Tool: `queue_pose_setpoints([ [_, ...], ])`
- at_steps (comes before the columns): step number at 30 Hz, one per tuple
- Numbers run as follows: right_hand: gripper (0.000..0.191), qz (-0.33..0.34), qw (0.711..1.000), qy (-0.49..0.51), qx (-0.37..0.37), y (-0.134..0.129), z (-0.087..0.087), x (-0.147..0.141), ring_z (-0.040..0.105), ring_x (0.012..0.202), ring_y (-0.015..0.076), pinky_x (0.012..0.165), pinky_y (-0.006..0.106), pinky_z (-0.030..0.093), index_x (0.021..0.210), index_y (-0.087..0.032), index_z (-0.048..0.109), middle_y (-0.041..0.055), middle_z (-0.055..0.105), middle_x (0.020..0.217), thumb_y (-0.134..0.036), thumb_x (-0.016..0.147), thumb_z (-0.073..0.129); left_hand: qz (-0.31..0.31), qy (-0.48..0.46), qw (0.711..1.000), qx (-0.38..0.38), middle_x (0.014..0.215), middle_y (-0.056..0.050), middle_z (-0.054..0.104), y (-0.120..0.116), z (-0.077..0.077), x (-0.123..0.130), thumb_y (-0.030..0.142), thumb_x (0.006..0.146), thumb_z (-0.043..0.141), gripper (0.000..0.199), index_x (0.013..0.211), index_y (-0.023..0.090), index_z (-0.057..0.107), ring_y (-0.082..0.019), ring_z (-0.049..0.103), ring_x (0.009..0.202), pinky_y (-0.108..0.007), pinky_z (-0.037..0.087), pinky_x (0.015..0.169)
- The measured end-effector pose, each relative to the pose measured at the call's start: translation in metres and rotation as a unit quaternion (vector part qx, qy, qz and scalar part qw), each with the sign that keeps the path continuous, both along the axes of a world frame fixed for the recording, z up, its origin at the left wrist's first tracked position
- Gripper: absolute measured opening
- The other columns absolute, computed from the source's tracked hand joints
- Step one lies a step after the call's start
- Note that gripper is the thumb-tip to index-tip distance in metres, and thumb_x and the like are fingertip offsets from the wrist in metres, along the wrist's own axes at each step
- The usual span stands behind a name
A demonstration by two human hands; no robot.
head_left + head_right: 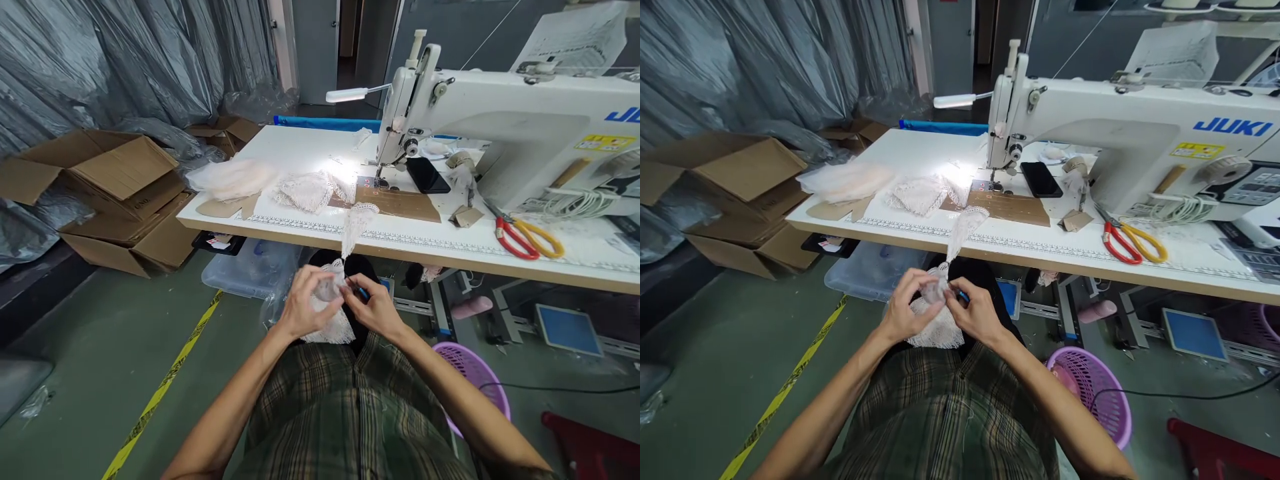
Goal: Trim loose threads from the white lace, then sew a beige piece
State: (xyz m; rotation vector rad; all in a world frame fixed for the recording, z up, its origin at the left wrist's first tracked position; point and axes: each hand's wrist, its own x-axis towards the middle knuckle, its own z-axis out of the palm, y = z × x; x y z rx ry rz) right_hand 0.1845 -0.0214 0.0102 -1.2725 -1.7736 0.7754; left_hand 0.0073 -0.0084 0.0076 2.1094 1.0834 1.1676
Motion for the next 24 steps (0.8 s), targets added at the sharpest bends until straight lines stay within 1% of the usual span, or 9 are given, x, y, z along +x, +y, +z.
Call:
queue_pose_setpoints([
  [2,0.02,0.079,0.996,0.03,-0.009,-0.009,0.001,-0.002,0.046,0.06,0.0109,0.057,0.022,0.038,0.081,-0.017,0.059,-0.0007,0.056,0.068,-0.035,0.088,0.052,-0.042,-0.076,0.992,-0.093,0.122,-0.014,0.054,0.007,0.002,-0.008,0.044,0.08,0.062,0.048,0.12,0.018,0.059,-0.028,0.051,0.115,-0.042,0.041,0.096],
  [4,0.021,0.138,0.989,0.047,-0.021,-0.019,0.001,-0.005,0.047,0.062,0.0109,0.059,0.022,0.039,0.081,-0.017,0.06,-0.0001,0.057,0.07,-0.035,0.089,0.054,-0.141,-0.155,0.954,-0.213,0.129,-0.014,0.053,0.011,0.0,-0.01,0.051,0.082,0.057,0.051,0.12,0.018,0.061,-0.03,0.05,0.119,-0.043,0.039,0.099],
  [7,0.02,0.183,0.981,0.054,-0.035,-0.027,0.001,-0.006,0.048,0.063,0.011,0.061,0.022,0.04,0.085,-0.016,0.063,0.0007,0.059,0.072,-0.033,0.089,0.055,-0.253,-0.253,0.866,-0.349,0.127,-0.014,0.057,0.007,-0.004,-0.007,0.053,0.077,0.063,0.043,0.099,0.017,0.07,-0.032,0.054,0.116,-0.044,0.041,0.098],
  [9,0.02,0.195,0.978,0.057,-0.047,-0.028,0.0,-0.003,0.05,0.065,0.0115,0.063,0.023,0.041,0.09,-0.016,0.065,0.0013,0.061,0.076,-0.034,0.089,0.056,-0.251,-0.285,0.839,-0.39,0.115,-0.013,0.063,0.001,-0.006,-0.006,0.046,0.072,0.072,0.032,0.08,0.015,0.069,-0.029,0.058,0.108,-0.041,0.044,0.093],
  [12,0.028,0.177,0.979,0.058,-0.084,-0.021,-0.001,0.005,0.05,0.064,0.0118,0.061,0.023,0.04,0.087,-0.016,0.064,0.0014,0.061,0.075,-0.042,0.091,0.053,-0.158,-0.256,0.854,-0.425,0.078,-0.004,0.065,-0.006,-0.007,-0.009,0.039,0.072,0.076,0.027,0.075,0.014,0.064,-0.014,0.06,0.07,-0.025,0.047,0.066],
  [15,0.046,0.131,0.983,0.031,-0.123,-0.011,-0.003,0.01,0.049,0.06,0.0122,0.057,0.024,0.037,0.084,-0.016,0.062,0.0013,0.058,0.07,-0.049,0.098,0.033,-0.078,-0.182,0.877,-0.439,0.054,0.004,0.053,-0.01,-0.008,-0.017,0.041,0.073,0.075,0.029,0.08,0.014,0.067,-0.005,0.039,0.043,-0.017,0.029,0.043],
  [17,0.053,0.115,0.985,-0.002,-0.125,-0.005,-0.003,0.008,0.05,0.059,0.013,0.057,0.025,0.035,0.084,-0.017,0.062,0.0009,0.057,0.066,-0.051,0.099,0.024,-0.063,-0.171,0.884,-0.431,0.056,0.003,0.056,-0.012,-0.007,-0.02,0.041,0.074,0.074,0.029,0.082,0.014,0.069,-0.005,0.04,0.044,-0.018,0.029,0.043],
  [20,0.053,0.124,0.986,-0.044,-0.101,0.004,-0.005,-0.001,0.049,0.06,0.0136,0.058,0.025,0.032,0.078,-0.017,0.061,0.0001,0.055,0.063,-0.052,0.098,0.027,-0.071,-0.197,0.887,-0.411,0.078,-0.004,0.07,-0.014,-0.003,-0.022,0.038,0.077,0.072,0.027,0.088,0.014,0.073,-0.013,0.06,0.069,-0.021,0.046,0.063],
  [24,0.05,0.131,0.986,-0.072,-0.079,0.012,-0.006,-0.012,0.044,0.055,0.0119,0.056,0.025,0.028,0.07,-0.018,0.055,-0.0016,0.051,0.059,-0.05,0.098,0.03,-0.074,-0.191,0.891,-0.404,0.092,-0.008,0.073,-0.013,-0.002,-0.022,0.039,0.077,0.071,0.028,0.091,0.015,0.074,-0.02,0.065,0.085,-0.027,0.048,0.076],
])
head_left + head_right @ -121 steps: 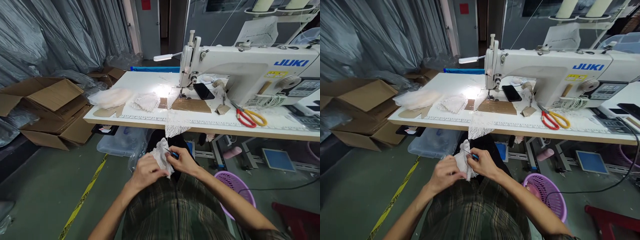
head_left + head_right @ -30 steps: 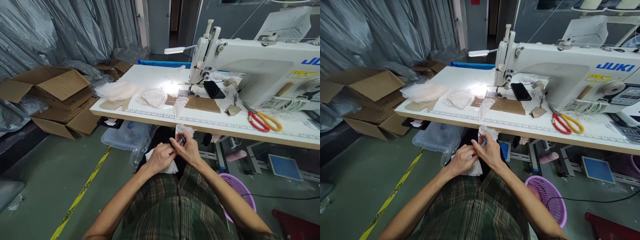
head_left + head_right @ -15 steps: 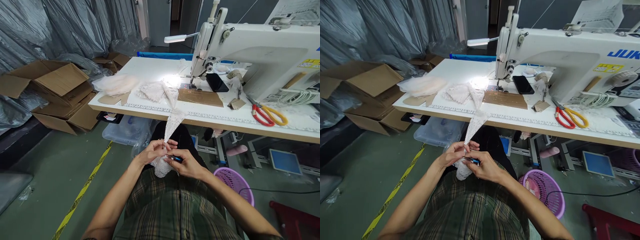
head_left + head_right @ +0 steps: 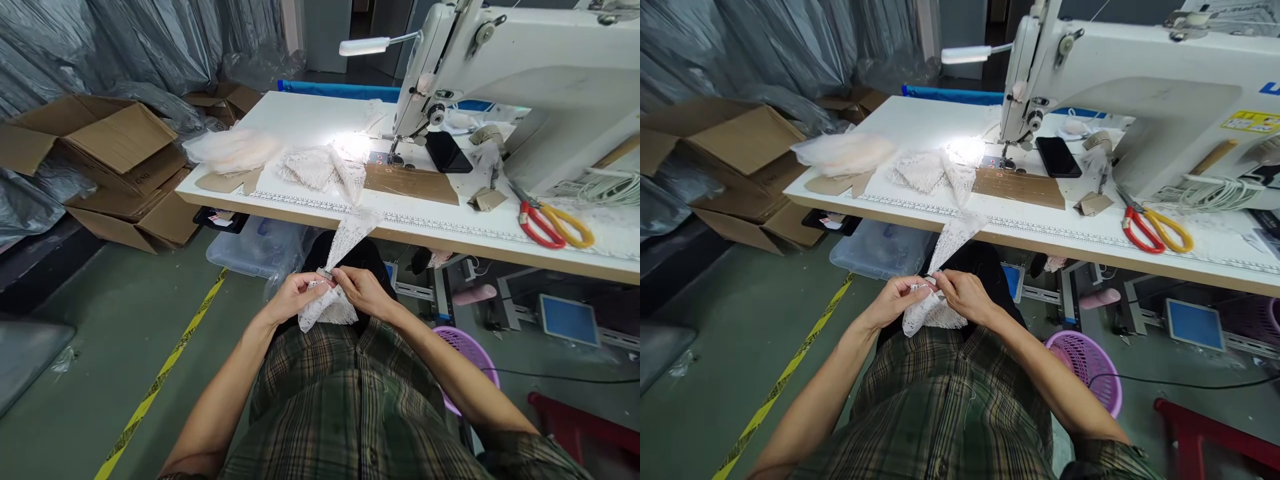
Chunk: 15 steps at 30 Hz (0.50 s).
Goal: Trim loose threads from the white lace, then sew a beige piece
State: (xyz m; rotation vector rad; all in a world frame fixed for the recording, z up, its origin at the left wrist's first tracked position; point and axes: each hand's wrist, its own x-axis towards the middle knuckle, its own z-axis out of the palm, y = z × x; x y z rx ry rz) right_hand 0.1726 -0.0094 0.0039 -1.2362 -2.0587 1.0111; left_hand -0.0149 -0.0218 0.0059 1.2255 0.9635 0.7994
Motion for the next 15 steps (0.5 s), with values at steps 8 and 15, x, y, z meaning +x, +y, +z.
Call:
queue_pose_setpoints([
  [8,0.048,-0.027,1.0,0.009,-0.012,-0.011,-0.001,0.002,0.047,0.056,0.012,0.056,0.025,0.03,0.08,-0.018,0.06,-0.0009,0.054,0.062,-0.048,0.1,0.028,0.007,-0.009,1.0,0.009,0.082,-0.006,0.072,0.001,-0.002,-0.002,0.036,0.078,0.069,0.022,0.083,0.015,0.074,-0.019,0.064,0.082,-0.025,0.047,0.071],
  [15,0.046,-0.002,0.999,-0.029,0.031,-0.011,0.0,-0.005,0.041,0.054,0.0114,0.055,0.026,0.027,0.069,-0.019,0.053,-0.0003,0.052,0.061,-0.046,0.099,0.03,0.004,0.012,1.0,-0.018,0.057,0.002,0.056,0.0,0.002,0.002,0.037,0.075,0.07,0.026,0.069,0.012,0.068,-0.008,0.044,0.051,-0.02,0.031,0.048],
])
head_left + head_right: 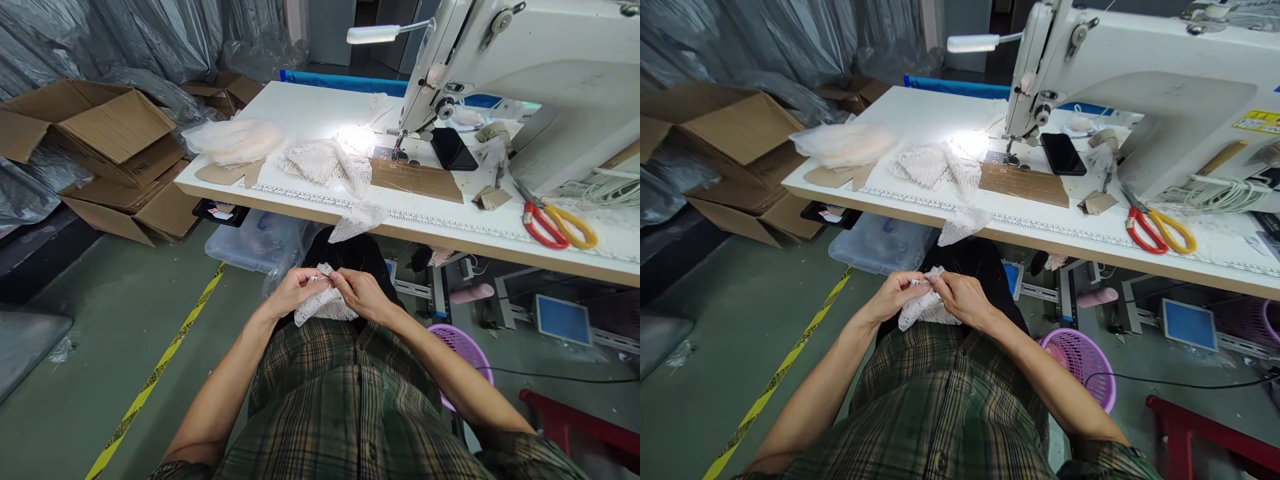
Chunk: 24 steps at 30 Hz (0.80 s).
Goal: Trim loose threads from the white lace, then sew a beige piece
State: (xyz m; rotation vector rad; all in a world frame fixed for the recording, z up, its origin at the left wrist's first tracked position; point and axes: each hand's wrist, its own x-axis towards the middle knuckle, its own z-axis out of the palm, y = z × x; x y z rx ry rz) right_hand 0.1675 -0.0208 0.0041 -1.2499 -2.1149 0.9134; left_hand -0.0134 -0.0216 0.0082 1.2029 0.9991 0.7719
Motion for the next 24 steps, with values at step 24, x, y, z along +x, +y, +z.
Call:
queue_pose_setpoints([
  [24,0.023,-0.146,0.985,0.077,0.047,0.009,0.011,0.03,0.04,0.051,0.0106,0.051,0.024,0.032,0.08,-0.021,0.049,-0.0038,0.047,0.059,-0.042,0.089,0.049,0.03,0.197,0.942,0.27,0.075,-0.003,0.067,0.044,-0.014,0.028,0.041,0.086,0.056,0.028,0.078,0.017,0.066,-0.016,0.059,0.071,-0.028,0.044,0.073],
])
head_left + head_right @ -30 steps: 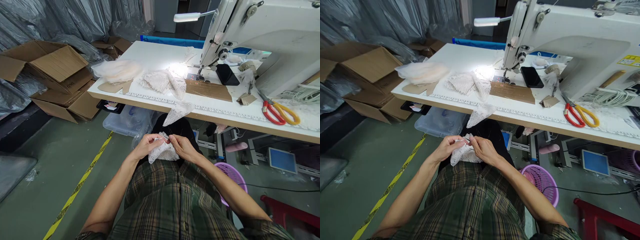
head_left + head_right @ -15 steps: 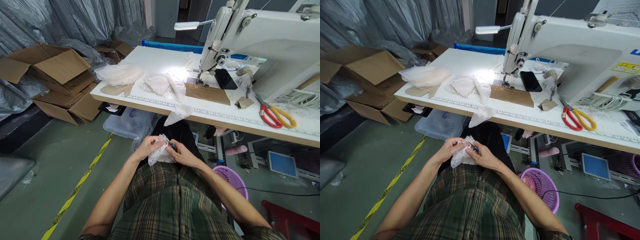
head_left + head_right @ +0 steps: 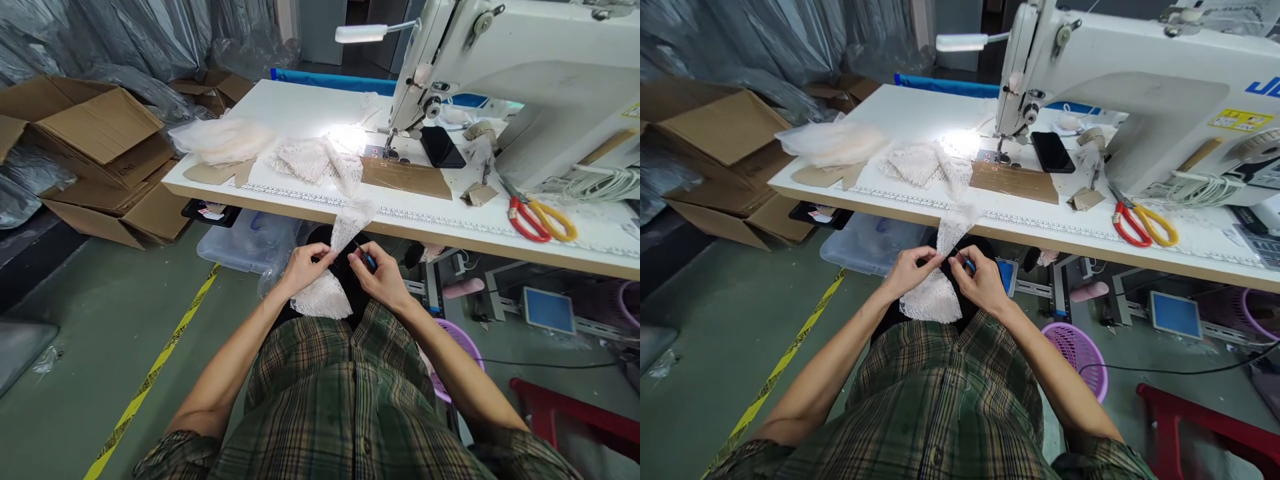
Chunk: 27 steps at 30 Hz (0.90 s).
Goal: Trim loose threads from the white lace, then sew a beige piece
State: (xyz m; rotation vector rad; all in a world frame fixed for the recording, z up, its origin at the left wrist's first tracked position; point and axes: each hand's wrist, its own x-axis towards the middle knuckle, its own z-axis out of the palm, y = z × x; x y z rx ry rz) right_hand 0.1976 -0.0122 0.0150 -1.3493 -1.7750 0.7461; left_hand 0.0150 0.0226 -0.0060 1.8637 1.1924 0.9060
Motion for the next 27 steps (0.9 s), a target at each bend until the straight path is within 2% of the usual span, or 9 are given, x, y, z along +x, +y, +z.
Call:
queue_pose_setpoints([
  [5,0.028,-0.093,0.994,-0.054,0.018,0.007,0.004,-0.01,0.048,0.056,0.0126,0.059,0.025,0.036,0.086,-0.019,0.053,0.0001,0.058,0.07,-0.046,0.083,0.057,-0.141,0.108,0.979,0.1,0.072,-0.003,0.066,-0.028,0.01,0.009,0.032,0.088,0.053,0.025,0.072,0.019,0.066,-0.017,0.059,0.071,-0.031,0.041,0.075],
  [7,0.023,-0.117,0.991,-0.067,0.015,0.007,0.003,-0.013,0.048,0.056,0.0126,0.06,0.025,0.036,0.089,-0.019,0.054,-0.0002,0.058,0.071,-0.042,0.084,0.056,-0.165,0.111,0.973,0.12,0.071,-0.003,0.065,-0.031,0.013,0.009,0.03,0.089,0.052,0.024,0.072,0.02,0.066,-0.017,0.059,0.071,-0.032,0.041,0.076],
  [10,0.016,-0.07,0.997,-0.032,0.009,0.004,0.003,-0.012,0.048,0.058,0.0122,0.061,0.025,0.037,0.088,-0.019,0.055,-0.0003,0.057,0.071,-0.034,0.087,0.051,-0.079,0.062,0.984,0.145,0.081,-0.005,0.065,-0.026,0.016,0.002,0.033,0.084,0.06,0.016,0.083,0.02,0.069,-0.019,0.059,0.079,-0.034,0.043,0.081],
  [12,0.016,0.0,1.0,0.008,0.0,-0.001,0.004,-0.012,0.049,0.063,0.0122,0.062,0.024,0.038,0.087,-0.019,0.056,0.0001,0.057,0.073,-0.034,0.088,0.05,0.003,0.01,0.99,0.14,0.097,-0.007,0.064,-0.018,0.016,-0.005,0.039,0.079,0.065,0.027,0.097,0.019,0.069,-0.022,0.058,0.095,-0.037,0.044,0.089],
  [14,0.019,0.072,0.996,0.046,-0.013,-0.008,0.006,-0.012,0.049,0.067,0.0122,0.064,0.023,0.04,0.087,-0.018,0.057,0.0003,0.058,0.076,-0.036,0.088,0.051,0.015,-0.055,0.995,0.086,0.115,-0.009,0.059,-0.012,0.013,-0.01,0.046,0.077,0.066,0.042,0.11,0.019,0.065,-0.025,0.053,0.111,-0.039,0.041,0.097],
  [16,0.02,0.134,0.988,0.076,-0.029,-0.015,0.006,-0.014,0.049,0.069,0.012,0.066,0.023,0.041,0.087,-0.018,0.059,0.0003,0.058,0.077,-0.037,0.089,0.053,-0.046,-0.143,0.988,-0.025,0.124,-0.011,0.057,-0.009,0.009,-0.011,0.052,0.077,0.064,0.052,0.116,0.018,0.062,-0.028,0.05,0.118,-0.041,0.04,0.1],
  [20,0.022,0.207,0.97,0.108,-0.059,-0.026,0.003,-0.012,0.05,0.069,0.0119,0.068,0.024,0.042,0.089,-0.018,0.061,0.0,0.06,0.078,-0.039,0.088,0.055,-0.154,-0.285,0.917,-0.233,0.111,-0.013,0.064,-0.017,0.002,-0.008,0.052,0.074,0.067,0.043,0.096,0.015,0.068,-0.028,0.06,0.103,-0.038,0.048,0.088],
  [24,0.03,0.173,0.975,0.108,-0.089,-0.024,-0.005,0.001,0.05,0.069,0.0119,0.064,0.023,0.041,0.085,-0.017,0.062,0.0003,0.06,0.077,-0.045,0.089,0.054,-0.094,-0.281,0.914,-0.278,0.072,-0.001,0.061,-0.025,0.0,-0.007,0.04,0.069,0.077,0.03,0.077,0.014,0.062,-0.012,0.058,0.064,-0.024,0.047,0.062],
  [27,0.047,0.12,0.978,0.11,-0.128,-0.015,-0.014,0.01,0.048,0.062,0.011,0.058,0.023,0.038,0.085,-0.016,0.062,0.0013,0.058,0.075,-0.053,0.095,0.036,-0.044,-0.221,0.931,-0.288,0.068,0.001,0.061,-0.027,0.003,-0.008,0.04,0.068,0.078,0.034,0.082,0.014,0.062,-0.009,0.054,0.057,-0.02,0.043,0.054],
])
